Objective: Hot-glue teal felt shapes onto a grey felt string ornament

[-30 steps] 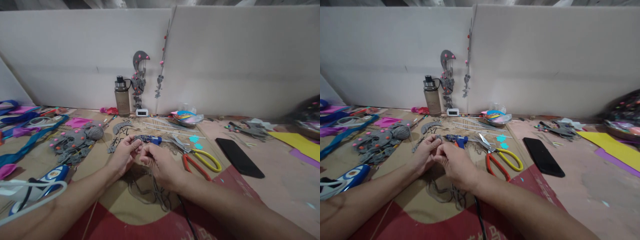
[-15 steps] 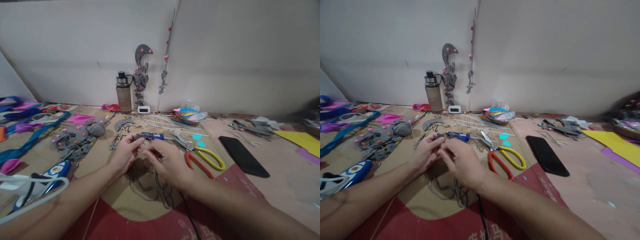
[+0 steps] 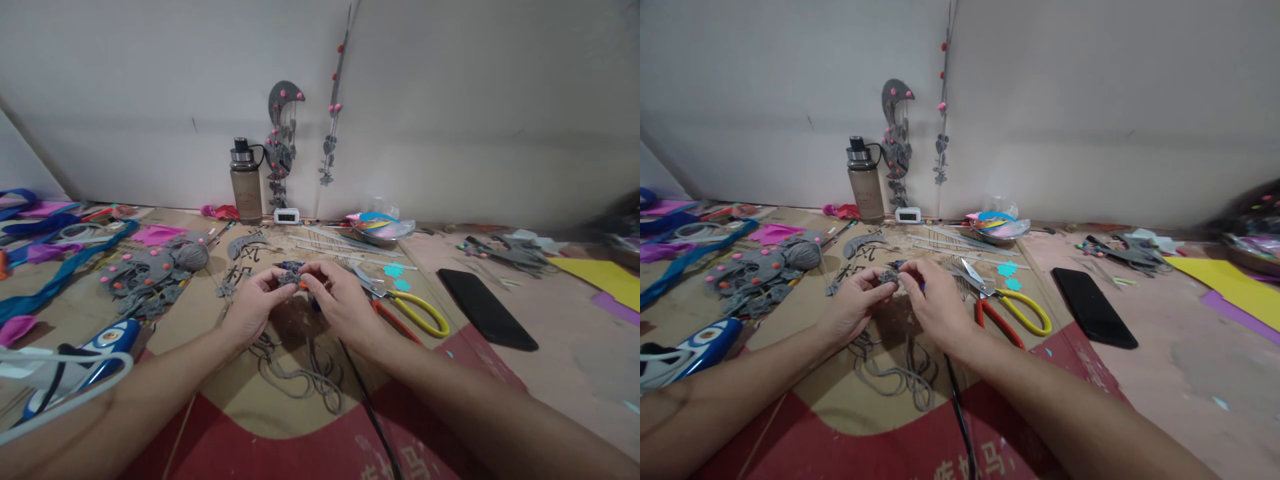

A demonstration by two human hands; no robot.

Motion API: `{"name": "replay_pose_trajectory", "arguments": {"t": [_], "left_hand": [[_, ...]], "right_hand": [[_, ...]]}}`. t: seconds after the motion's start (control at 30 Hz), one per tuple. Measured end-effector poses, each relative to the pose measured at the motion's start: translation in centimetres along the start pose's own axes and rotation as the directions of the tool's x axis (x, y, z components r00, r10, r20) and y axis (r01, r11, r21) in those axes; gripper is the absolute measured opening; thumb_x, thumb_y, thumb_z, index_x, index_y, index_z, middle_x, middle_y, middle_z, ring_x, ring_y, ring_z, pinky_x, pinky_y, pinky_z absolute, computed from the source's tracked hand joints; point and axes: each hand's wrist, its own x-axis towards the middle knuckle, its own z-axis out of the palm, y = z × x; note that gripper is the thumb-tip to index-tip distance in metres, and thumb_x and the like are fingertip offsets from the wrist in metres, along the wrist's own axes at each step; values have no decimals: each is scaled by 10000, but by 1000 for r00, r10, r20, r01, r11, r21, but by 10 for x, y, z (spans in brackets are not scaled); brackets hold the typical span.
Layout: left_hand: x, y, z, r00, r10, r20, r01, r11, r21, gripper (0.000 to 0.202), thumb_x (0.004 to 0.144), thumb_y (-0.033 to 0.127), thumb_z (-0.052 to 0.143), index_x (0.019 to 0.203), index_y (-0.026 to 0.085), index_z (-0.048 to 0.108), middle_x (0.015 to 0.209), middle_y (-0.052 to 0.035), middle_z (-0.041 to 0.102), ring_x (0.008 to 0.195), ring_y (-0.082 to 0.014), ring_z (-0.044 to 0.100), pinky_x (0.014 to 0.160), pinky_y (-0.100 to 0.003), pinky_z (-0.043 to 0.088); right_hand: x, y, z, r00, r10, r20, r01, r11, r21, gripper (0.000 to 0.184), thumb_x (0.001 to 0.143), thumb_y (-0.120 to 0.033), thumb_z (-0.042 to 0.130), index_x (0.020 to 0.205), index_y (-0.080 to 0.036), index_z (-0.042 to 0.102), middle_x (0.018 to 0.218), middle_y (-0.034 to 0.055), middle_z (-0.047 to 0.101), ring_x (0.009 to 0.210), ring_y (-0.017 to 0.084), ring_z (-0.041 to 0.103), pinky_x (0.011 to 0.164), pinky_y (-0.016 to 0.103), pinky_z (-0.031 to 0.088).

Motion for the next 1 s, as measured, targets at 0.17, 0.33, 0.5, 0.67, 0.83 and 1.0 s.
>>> {"name": "replay_pose_trajectory", "arguments": {"t": [0.17, 0.33, 0.5, 0.67, 0.83, 1.0], "left_hand": [[-3, 1, 2, 999, -10, 33, 9, 999, 40, 197, 653, 254, 773, 770, 147, 656, 676, 12, 595, 580, -63, 491, 556, -177, 374], [-1, 3, 3, 999, -44, 7, 44, 999, -30, 206, 677, 301, 750, 749, 138, 646, 595, 21, 557, 521, -52, 459, 515, -163, 358], [3, 2, -1, 997, -68, -34, 64, 994, -90, 226, 663, 304, 760, 704, 132, 620, 585, 14, 573, 481, -44, 468, 480, -153, 358], [4, 3, 0, 996, -71, -57, 64, 992, -109, 239, 648, 309, 769, 705, 133, 617, 595, 0, 606, 478, -56, 503, 462, -159, 367], [4, 3, -2, 996, -71, -60, 64, 991, -114, 246, 648, 318, 768, 712, 139, 613, 575, 8, 599, 478, -59, 507, 462, -159, 370], [6, 1, -5, 997, -53, -53, 47, 993, -110, 223, 673, 313, 751, 718, 143, 613, 577, 11, 593, 487, -57, 498, 474, -159, 367]], "right_hand": [[0, -4, 0, 1000, 24, 19, -24, 999, -39, 113, 851, -249, 517, 808, -190, 603, 781, 1, 618, 729, 128, 532, 686, 271, 398], [2, 1, 0, 997, 70, 20, -70, 997, 11, 185, 867, -288, 471, 751, -184, 571, 696, -8, 574, 651, 118, 498, 618, 255, 385], [4, 10, -2, 993, 118, -7, -116, 986, 118, 152, 867, -249, 411, 851, -192, 551, 731, -6, 575, 648, 114, 514, 599, 247, 398], [8, 11, -4, 992, 126, -20, -121, 976, 179, 117, 817, -208, 426, 837, -187, 539, 720, -16, 553, 605, 102, 502, 562, 235, 393], [9, 8, -6, 995, 95, -15, -91, 982, 164, 127, 764, -174, 458, 782, -180, 584, 723, -11, 574, 621, 105, 510, 579, 238, 394], [8, 6, -10, 996, -51, -69, 58, 992, 108, 165, 702, -91, 454, 651, -188, 577, 744, -5, 568, 744, 123, 535, 698, 255, 411]]}}
